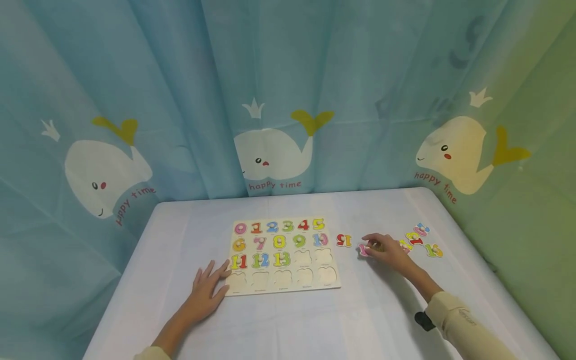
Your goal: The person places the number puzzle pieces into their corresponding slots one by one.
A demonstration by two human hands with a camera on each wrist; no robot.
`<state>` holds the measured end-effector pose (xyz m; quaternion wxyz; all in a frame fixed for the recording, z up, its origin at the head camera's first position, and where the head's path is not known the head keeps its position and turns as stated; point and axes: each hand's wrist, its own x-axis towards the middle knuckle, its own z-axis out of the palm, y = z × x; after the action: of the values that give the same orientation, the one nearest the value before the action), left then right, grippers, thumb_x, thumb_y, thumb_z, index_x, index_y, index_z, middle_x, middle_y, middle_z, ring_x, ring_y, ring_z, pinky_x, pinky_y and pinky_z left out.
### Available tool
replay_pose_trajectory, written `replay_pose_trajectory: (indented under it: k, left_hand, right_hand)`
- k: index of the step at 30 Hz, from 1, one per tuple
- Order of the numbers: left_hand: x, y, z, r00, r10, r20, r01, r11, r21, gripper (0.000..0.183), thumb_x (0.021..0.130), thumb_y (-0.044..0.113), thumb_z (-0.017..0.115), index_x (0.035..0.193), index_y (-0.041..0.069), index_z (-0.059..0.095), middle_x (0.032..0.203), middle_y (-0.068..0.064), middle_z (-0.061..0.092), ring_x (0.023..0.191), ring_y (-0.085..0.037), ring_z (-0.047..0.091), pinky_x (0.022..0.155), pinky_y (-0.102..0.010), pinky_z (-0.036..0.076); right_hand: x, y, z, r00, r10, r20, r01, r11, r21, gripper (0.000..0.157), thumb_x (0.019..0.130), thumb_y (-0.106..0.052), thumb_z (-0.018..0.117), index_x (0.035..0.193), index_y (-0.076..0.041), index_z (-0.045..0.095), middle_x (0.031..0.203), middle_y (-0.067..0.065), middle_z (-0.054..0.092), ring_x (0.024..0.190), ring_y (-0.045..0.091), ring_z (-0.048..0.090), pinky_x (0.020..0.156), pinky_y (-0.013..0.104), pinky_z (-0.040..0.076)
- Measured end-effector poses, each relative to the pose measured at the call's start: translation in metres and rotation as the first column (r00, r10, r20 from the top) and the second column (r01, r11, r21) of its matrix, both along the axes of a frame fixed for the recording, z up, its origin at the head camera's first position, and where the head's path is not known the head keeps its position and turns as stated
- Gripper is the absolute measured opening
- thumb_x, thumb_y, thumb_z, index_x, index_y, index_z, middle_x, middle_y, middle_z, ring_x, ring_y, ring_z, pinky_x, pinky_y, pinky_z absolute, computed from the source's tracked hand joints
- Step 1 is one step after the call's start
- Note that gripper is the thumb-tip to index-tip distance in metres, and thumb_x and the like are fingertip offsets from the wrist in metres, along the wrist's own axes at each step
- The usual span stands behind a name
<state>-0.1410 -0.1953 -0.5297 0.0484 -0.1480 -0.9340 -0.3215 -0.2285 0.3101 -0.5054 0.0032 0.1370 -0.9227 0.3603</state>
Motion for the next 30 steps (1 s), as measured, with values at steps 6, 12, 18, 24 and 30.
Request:
replay_pose_trajectory:
  k: [6, 12, 18, 24, 30]
  left_hand:
    - [0.0, 0.0, 0.001, 1.0, 0.006, 0.003, -0.006, 1.0, 0.001, 0.05, 0.088, 0.014, 0.063, 0.135, 0.006, 0.05, 0.134, -0.008, 0.053, 0.136, -0.044, 0.019, 0.106, -0.062, 0.001]
    - [0.0, 0.001, 0.0, 1.0, 0.009, 0.025, -0.009, 1.0, -0.007, 0.051, 0.089, 0.016, 0.062, 0.137, 0.008, 0.048, 0.136, -0.007, 0.051, 0.137, -0.043, 0.018, 0.107, -0.061, 0.0]
    - [0.001, 0.002, 0.003, 1.0, 0.008, 0.009, -0.008, 1.0, -0.013, 0.046, 0.088, 0.015, 0.062, 0.132, 0.007, 0.053, 0.138, -0.008, 0.049, 0.136, -0.044, 0.019, 0.106, -0.062, 0.001]
    - [0.0, 0.002, 0.001, 1.0, -0.005, 0.001, 0.005, 1.0, 0.003, 0.046, 0.088, 0.015, 0.062, 0.132, 0.006, 0.053, 0.139, -0.008, 0.048, 0.136, -0.044, 0.019, 0.106, -0.063, 0.001]
    - [0.001, 0.001, 0.002, 1.0, 0.0, 0.001, 0.0, 1.0, 0.012, 0.046, 0.088, 0.014, 0.062, 0.132, 0.005, 0.053, 0.139, -0.01, 0.048, 0.135, -0.045, 0.019, 0.106, -0.062, 0.001]
  right_hand:
    - [0.0, -0.033, -0.001, 0.996, 0.082, -0.021, -0.082, 0.997, 0.004, 0.031, 0.083, -0.006, 0.07, 0.112, -0.002, 0.063, 0.087, -0.004, 0.059, 0.083, 0.017, 0.054, 0.072, 0.032, 0.048]
    - [0.003, -0.066, -0.001, 0.978, 0.203, -0.058, -0.202, 0.979, 0.011, 0.03, 0.082, -0.006, 0.071, 0.111, -0.003, 0.064, 0.085, -0.007, 0.058, 0.081, 0.012, 0.056, 0.073, 0.031, 0.049]
    - [0.001, -0.099, -0.004, 0.952, 0.302, -0.057, -0.301, 0.953, 0.018, 0.028, 0.084, -0.007, 0.069, 0.111, -0.003, 0.062, 0.085, -0.007, 0.056, 0.08, 0.011, 0.053, 0.073, 0.028, 0.049]
    - [-0.001, -0.128, -0.009, 0.941, 0.333, -0.062, -0.334, 0.943, 0.0, 0.027, 0.085, -0.006, 0.069, 0.111, -0.005, 0.062, 0.084, -0.006, 0.055, 0.078, 0.011, 0.051, 0.07, 0.025, 0.047]
    - [-0.003, -0.149, -0.012, 0.958, 0.283, -0.036, -0.284, 0.959, -0.017, 0.027, 0.085, -0.01, 0.069, 0.112, -0.007, 0.063, 0.085, -0.007, 0.054, 0.079, 0.01, 0.05, 0.07, 0.025, 0.046]
